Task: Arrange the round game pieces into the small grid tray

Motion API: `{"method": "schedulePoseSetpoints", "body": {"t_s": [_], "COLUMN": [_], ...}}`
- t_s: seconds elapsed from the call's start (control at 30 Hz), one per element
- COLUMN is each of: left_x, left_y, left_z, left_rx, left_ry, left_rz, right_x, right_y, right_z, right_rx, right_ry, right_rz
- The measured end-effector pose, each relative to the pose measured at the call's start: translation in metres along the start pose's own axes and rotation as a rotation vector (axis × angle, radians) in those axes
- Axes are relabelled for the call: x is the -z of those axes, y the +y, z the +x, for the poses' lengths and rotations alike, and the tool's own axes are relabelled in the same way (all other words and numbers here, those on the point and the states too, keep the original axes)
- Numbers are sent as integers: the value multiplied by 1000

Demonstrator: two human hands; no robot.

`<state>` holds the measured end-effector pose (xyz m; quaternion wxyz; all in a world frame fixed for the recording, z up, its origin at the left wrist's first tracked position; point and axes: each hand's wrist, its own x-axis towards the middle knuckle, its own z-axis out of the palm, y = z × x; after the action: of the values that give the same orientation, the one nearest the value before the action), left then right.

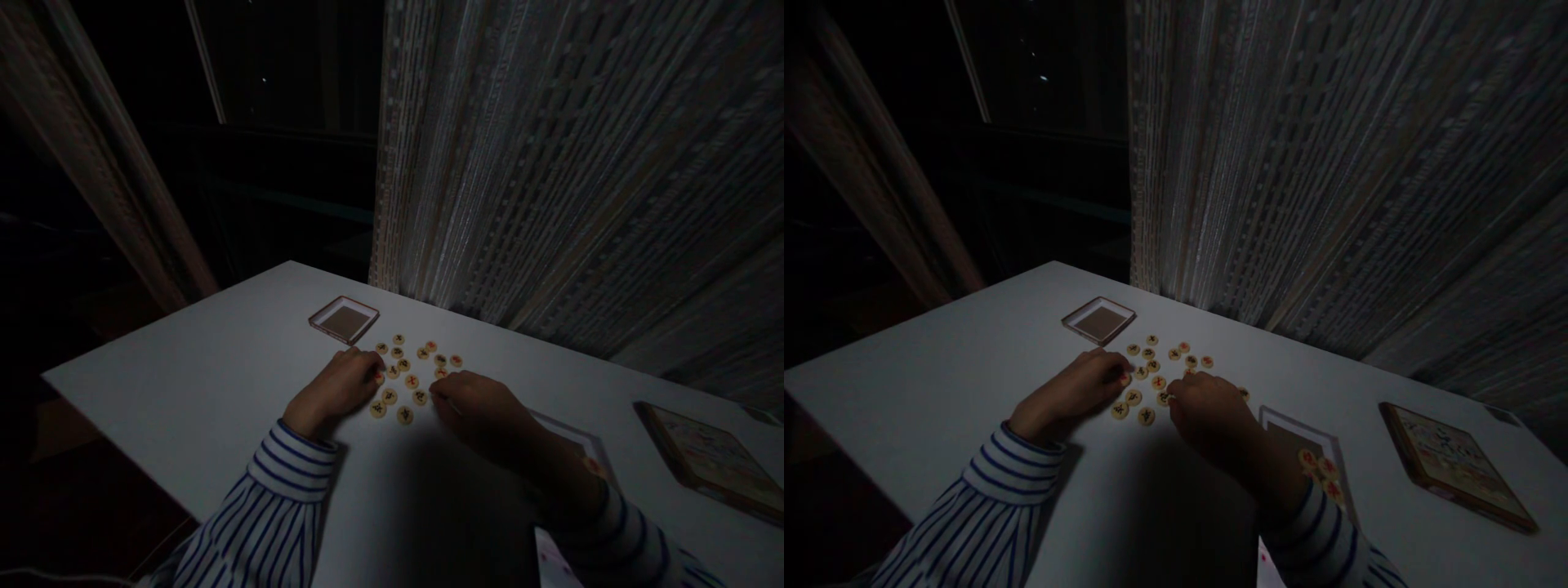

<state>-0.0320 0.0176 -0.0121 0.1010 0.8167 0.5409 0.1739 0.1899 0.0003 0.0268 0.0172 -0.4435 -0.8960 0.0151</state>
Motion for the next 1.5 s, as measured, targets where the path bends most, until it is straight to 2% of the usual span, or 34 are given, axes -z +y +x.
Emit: {"method": "schedulePoseSetpoints", "body": {"t_s": [0.27,0.43,0.77,0.93,1.1,1.33,1.5], "left_x": [0,4,0,-3,-9,-13,-16], "left_y": [6,11,27,43,50,58,67], "left_z": [3,3,2,2,3,3,4], "left_rx": [-59,-100,-245,-316,-394,-369,-224], "left_ry": [217,275,404,456,498,505,439], "left_rz": [-68,-87,-128,-100,-106,-223,-498], "right_x": [5,12,13,13,12,10,21], "right_y": [2,6,24,29,35,48,46], "right_z": [-5,-9,-26,-33,-41,-52,-56], "right_rx": [-35,-63,-111,-138,-130,-138,-145], "right_ry": [-34,12,226,261,278,194,165], "right_rz": [0,41,67,67,28,-15,2]}}
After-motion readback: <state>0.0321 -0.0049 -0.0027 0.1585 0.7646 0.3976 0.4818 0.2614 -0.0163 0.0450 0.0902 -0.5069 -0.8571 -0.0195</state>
